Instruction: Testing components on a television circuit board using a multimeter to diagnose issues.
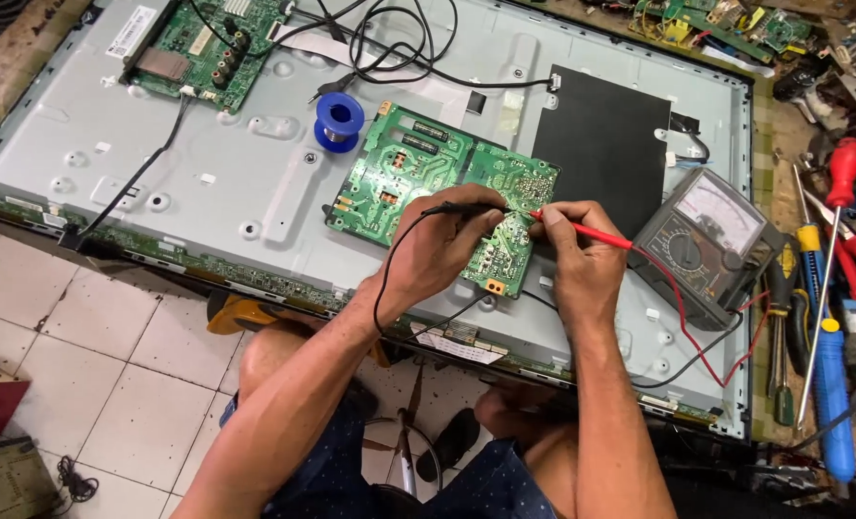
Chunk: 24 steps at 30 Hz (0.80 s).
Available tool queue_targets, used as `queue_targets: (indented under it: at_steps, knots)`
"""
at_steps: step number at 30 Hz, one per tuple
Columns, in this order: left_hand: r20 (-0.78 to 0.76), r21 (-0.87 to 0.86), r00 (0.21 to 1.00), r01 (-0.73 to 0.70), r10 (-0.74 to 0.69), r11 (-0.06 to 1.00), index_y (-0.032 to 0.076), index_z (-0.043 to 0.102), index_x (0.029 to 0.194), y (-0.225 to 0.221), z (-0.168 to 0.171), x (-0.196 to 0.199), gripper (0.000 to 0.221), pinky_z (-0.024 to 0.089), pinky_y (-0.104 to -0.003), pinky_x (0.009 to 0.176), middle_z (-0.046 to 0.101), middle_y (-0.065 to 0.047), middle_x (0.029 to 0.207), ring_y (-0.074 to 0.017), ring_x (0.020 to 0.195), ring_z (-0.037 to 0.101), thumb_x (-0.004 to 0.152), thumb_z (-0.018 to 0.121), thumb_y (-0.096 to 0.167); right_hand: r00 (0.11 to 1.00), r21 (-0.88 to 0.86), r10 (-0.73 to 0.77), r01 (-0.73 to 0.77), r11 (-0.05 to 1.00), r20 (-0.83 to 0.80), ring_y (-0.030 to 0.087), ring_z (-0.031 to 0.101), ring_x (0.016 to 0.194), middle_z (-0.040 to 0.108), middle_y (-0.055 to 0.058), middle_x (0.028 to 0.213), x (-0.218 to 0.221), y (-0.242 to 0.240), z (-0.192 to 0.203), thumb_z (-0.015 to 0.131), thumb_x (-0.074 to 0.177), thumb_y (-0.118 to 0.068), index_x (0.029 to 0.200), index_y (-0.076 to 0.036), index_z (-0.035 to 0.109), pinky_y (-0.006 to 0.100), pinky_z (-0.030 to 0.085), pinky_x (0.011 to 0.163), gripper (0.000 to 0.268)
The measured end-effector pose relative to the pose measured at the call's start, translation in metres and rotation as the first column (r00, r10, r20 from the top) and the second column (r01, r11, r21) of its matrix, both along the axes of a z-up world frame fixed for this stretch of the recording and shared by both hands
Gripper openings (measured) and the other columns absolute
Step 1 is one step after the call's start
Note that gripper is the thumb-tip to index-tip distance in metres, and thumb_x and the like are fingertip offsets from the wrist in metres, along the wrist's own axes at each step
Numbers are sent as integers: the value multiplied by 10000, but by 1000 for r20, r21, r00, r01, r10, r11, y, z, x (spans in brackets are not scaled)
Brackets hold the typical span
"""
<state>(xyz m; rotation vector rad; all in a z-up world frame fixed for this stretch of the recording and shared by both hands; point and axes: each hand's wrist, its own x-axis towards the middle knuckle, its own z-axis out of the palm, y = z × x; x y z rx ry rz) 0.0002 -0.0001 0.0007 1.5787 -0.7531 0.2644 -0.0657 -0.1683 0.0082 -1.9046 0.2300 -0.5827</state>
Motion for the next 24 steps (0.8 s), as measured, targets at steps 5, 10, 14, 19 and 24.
queue_targets:
  at_steps: [5,10,14,19,24]
  knots:
    - [68,0,997,-30,30,1000,124,740,1095,-1,1,1,129,534,-353,565,679,-132,731,-244,602,636,994,679,71,1000,14,12,-12,1000,11,93,655,842,732,71,791,1,-2,-3,679,1022,-260,1053,-110,748,287,517,880,168]
    - [57,4,998,-17,17,1000,129,747,1081,-1,-1,3,126,525,-368,542,688,-133,729,-282,585,635,981,689,80,1000,5,16,-16,1000,13,99,664,851,736,78,803,2,-3,-6,683,1030,-292,1062,-112,749,299,524,890,194]
    - [44,8,999,-6,6,1000,138,749,1078,-1,0,3,124,530,-374,550,685,-130,727,-282,597,641,980,691,90,1000,23,24,-25,999,16,111,675,857,739,82,808,2,-3,-5,690,1028,-306,1065,-102,747,312,529,897,215]
    - [43,-2,999,-2,2,1000,133,744,1084,-1,-1,3,123,532,-385,549,693,-150,743,-308,610,652,992,677,87,1000,11,17,-17,1000,0,104,664,836,736,74,795,2,-2,-5,695,1022,-312,1058,-112,753,300,531,874,211]
    - [41,-10,999,32,-31,999,126,743,1104,0,0,3,131,538,-391,559,699,-154,759,-314,631,656,1007,663,89,1000,8,3,-3,1000,6,90,651,825,734,63,786,6,-6,-11,704,1010,-303,1040,-119,760,287,531,863,194]
